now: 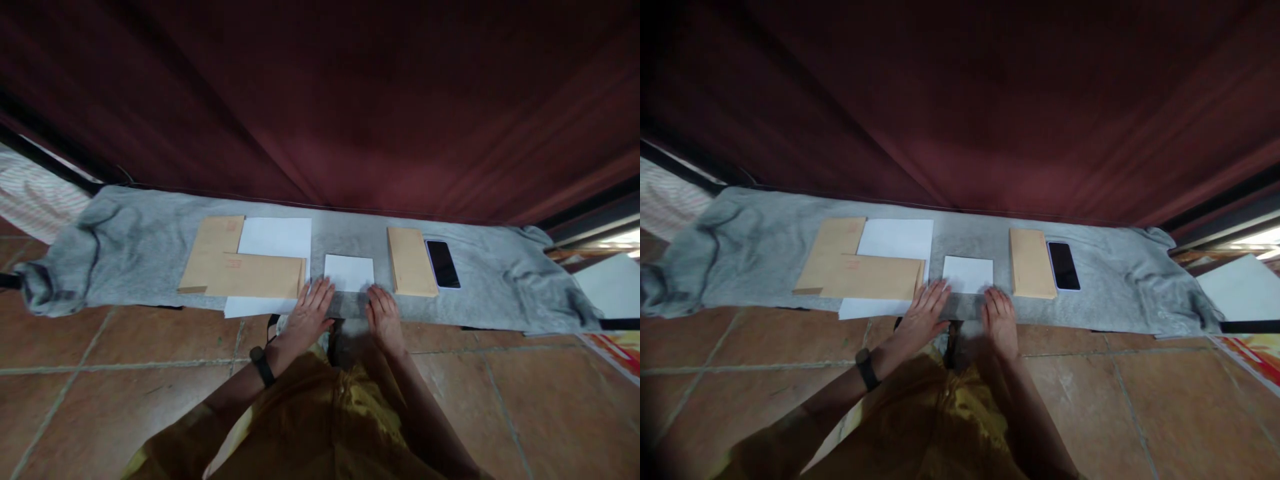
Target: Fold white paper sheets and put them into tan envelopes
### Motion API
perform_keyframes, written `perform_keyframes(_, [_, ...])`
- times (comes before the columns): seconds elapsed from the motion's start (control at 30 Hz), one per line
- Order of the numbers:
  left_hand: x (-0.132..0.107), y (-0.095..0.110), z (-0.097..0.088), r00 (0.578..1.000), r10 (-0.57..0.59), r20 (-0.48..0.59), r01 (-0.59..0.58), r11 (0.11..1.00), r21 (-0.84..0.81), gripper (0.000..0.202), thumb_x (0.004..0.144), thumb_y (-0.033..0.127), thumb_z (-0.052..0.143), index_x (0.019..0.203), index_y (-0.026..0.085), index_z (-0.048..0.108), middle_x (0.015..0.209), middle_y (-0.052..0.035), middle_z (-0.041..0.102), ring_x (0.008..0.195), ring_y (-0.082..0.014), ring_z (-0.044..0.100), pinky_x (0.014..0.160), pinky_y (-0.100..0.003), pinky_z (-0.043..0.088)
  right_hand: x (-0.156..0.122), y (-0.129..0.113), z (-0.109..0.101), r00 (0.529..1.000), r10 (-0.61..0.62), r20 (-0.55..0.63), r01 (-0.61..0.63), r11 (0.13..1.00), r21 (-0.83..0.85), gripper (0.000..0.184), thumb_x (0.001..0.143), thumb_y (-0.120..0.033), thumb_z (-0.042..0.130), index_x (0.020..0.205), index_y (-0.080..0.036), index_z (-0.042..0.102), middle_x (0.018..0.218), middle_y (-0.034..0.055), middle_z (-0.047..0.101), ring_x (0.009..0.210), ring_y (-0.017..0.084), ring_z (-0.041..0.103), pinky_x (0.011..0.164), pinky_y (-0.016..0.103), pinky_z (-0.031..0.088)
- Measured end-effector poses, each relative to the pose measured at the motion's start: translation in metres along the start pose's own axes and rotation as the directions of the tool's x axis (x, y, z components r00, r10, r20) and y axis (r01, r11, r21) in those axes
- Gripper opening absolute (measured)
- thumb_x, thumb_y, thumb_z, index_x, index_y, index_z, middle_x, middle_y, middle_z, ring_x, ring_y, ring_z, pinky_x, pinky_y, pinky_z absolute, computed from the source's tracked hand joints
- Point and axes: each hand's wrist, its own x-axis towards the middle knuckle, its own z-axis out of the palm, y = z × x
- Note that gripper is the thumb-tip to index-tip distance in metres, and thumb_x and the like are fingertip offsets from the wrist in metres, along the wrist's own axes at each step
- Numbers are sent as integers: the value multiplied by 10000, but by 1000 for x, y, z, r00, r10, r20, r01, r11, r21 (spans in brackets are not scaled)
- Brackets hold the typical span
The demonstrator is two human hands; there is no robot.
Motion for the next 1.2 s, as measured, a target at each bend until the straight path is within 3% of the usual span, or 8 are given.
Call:
perform_keyframes(0.1, [-4,-29,-14,996,-88,-22,88,996,-20,912,898,389,660,1620,135,165,1694,-215,182,1580,-342,136,1252,-558,208,8,-20,5,998,66,-19,-61,980,192,385,1024,-270,438,1366,-196,597,1433,150,585,1369,278,505,1148,535,425])
perform_keyframes(0.17, [-6,-52,-23,987,-159,12,160,987,-22,990,860,412,711,1629,151,144,1701,-223,137,1582,-366,94,1250,-584,170,17,-39,16,983,182,5,-170,909,379,380,1016,-294,436,1336,-212,625,1386,141,621,1290,255,578,1103,474,483])
perform_keyframes(0.3, [-8,-96,-36,945,-295,140,302,953,-33,1099,792,476,769,1639,212,120,1708,-221,88,1580,-388,81,1236,-625,129,46,-82,48,902,343,263,-423,576,700,351,947,-365,523,1237,-244,679,1185,77,734,1011,216,702,921,395,591])
perform_keyframes(0.47, [-6,-120,-38,903,-337,266,357,933,-32,1102,785,525,747,1635,196,128,1699,-220,152,1585,-360,93,1236,-614,122,84,-120,83,737,392,550,-652,202,731,254,759,-286,649,993,-242,736,1073,43,756,980,219,706,900,387,589])
perform_keyframes(0.67, [-1,-121,-36,884,-380,274,404,914,-36,1121,756,507,768,1634,221,133,1703,-213,142,1579,-374,120,1223,-599,192,100,-137,87,647,418,638,-714,38,699,211,653,-292,687,851,-218,692,913,18,740,950,217,704,850,341,584])
perform_keyframes(0.73, [0,-121,-36,875,-391,287,419,907,-40,1136,739,509,781,1632,223,140,1706,-212,129,1579,-369,124,1225,-584,199,104,-140,87,640,428,639,-719,39,694,234,646,-304,682,864,-218,680,899,11,739,916,206,706,828,324,579])
perform_keyframes(0.97, [-2,-126,-29,886,-386,257,408,912,-38,1155,713,523,792,1628,215,158,1709,-207,121,1578,-375,124,1224,-586,201,116,-142,100,652,448,611,-732,161,662,126,679,-307,636,763,-214,646,670,-5,667,747,199,677,682,289,544])
perform_keyframes(1.2, [-2,-130,-22,884,-394,251,425,902,-79,1179,690,516,808,1629,237,152,1708,-199,140,1573,-370,157,1233,-576,178,119,-135,123,759,435,484,-641,370,673,201,735,-305,578,917,-247,638,783,-23,654,843,183,630,761,288,520])
